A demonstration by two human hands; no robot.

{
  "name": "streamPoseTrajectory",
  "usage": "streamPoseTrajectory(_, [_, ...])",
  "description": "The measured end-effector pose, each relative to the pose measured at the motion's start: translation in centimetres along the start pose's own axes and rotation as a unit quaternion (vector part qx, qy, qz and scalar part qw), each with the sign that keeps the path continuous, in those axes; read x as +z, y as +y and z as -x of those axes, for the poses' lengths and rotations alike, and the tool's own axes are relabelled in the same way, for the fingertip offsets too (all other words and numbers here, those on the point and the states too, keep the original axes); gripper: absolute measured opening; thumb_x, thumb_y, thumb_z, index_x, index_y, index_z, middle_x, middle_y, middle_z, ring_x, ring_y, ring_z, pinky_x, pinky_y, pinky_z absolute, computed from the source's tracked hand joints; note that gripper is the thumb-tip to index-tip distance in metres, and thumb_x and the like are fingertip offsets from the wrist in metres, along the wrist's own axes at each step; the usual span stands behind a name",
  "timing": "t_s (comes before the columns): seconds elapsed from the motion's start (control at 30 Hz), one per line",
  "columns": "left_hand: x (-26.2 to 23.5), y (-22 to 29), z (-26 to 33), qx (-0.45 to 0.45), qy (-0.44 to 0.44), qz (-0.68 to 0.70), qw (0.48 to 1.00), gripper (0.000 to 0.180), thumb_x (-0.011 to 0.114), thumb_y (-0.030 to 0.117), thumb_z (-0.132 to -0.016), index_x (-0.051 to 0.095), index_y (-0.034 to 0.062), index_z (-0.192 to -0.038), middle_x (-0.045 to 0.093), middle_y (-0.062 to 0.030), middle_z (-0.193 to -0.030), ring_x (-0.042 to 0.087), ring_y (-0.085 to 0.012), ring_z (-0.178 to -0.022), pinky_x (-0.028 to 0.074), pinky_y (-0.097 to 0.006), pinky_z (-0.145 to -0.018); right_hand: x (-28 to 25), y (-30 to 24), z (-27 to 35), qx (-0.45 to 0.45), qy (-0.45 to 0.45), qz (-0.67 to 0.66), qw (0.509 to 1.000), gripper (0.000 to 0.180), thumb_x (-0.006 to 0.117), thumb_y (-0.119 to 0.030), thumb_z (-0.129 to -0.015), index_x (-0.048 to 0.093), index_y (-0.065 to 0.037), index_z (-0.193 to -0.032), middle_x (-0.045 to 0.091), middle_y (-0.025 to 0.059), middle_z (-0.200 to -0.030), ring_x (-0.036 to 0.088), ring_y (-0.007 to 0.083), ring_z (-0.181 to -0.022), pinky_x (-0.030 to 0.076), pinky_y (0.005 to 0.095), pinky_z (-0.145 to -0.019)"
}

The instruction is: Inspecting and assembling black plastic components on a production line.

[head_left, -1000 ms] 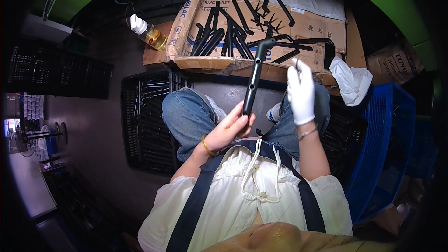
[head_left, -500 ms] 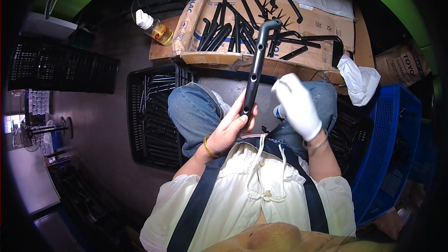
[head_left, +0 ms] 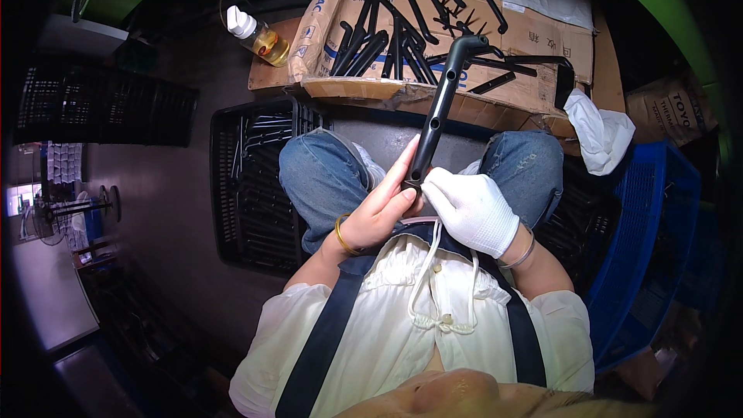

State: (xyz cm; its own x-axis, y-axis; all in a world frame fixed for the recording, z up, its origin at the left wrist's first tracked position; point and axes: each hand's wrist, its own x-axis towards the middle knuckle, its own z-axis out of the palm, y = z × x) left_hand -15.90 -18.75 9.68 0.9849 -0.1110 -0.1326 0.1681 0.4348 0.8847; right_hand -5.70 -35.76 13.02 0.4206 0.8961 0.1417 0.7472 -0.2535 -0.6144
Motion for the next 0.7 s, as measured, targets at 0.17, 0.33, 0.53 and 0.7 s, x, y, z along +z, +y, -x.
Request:
streamPoseTrajectory(0.17, [-0.37,0.25,0.06,-0.002,-0.021,-0.022,1.000,0.069,0.040,0.003,-0.097,0.003,0.0048,-0.157,0.044,-0.0029,-0.114,0.041,-0.0089,-0.081,0.041,-0.023,-0.077,0.20,-0.19,-0.06,0.019,0.000,-0.022,1.000,0.007,0.055,-0.009,-0.090,0.057,-0.003,-0.090,0.057,0.0144,-0.075,0.063,0.0339,-0.065,0.050,0.0411,-0.056])
streamPoseTrajectory(0.33, [-0.49,0.37,0.09,-0.013,-0.026,-0.019,0.999,0.070,0.039,0.002,-0.097,0.004,0.0052,-0.157,0.045,-0.0024,-0.107,0.040,-0.0086,-0.078,0.041,-0.022,-0.074,-0.14,-0.28,-0.24,0.036,-0.010,-0.050,0.998,0.007,0.054,-0.010,-0.092,0.056,-0.004,-0.089,0.058,0.0156,-0.072,0.063,0.0352,-0.064,0.050,0.0417,-0.056])
streamPoseTrajectory(0.53, [-0.35,0.21,-0.06,-0.010,-0.025,-0.038,0.999,0.072,0.043,0.012,-0.098,0.002,0.0020,-0.156,0.044,-0.0007,-0.110,0.036,-0.0083,-0.072,0.034,-0.022,-0.066,-0.26,-0.15,-0.30,0.057,-0.019,-0.073,0.995,0.009,0.054,-0.012,-0.093,0.057,-0.004,-0.090,0.060,0.0170,-0.071,0.063,0.0365,-0.064,0.050,0.0424,-0.056])
streamPoseTrajectory(0.7, [-0.25,0.28,-0.13,-0.005,-0.018,-0.088,0.996,0.070,0.041,0.011,-0.098,0.003,0.0013,-0.156,0.045,-0.0008,-0.112,0.036,-0.0079,-0.073,0.035,-0.022,-0.067,-0.06,0.01,-0.28,0.075,-0.033,-0.094,0.992,0.011,0.053,-0.014,-0.095,0.058,-0.005,-0.090,0.062,0.0179,-0.073,0.063,0.0378,-0.066,0.050,0.0431,-0.058])
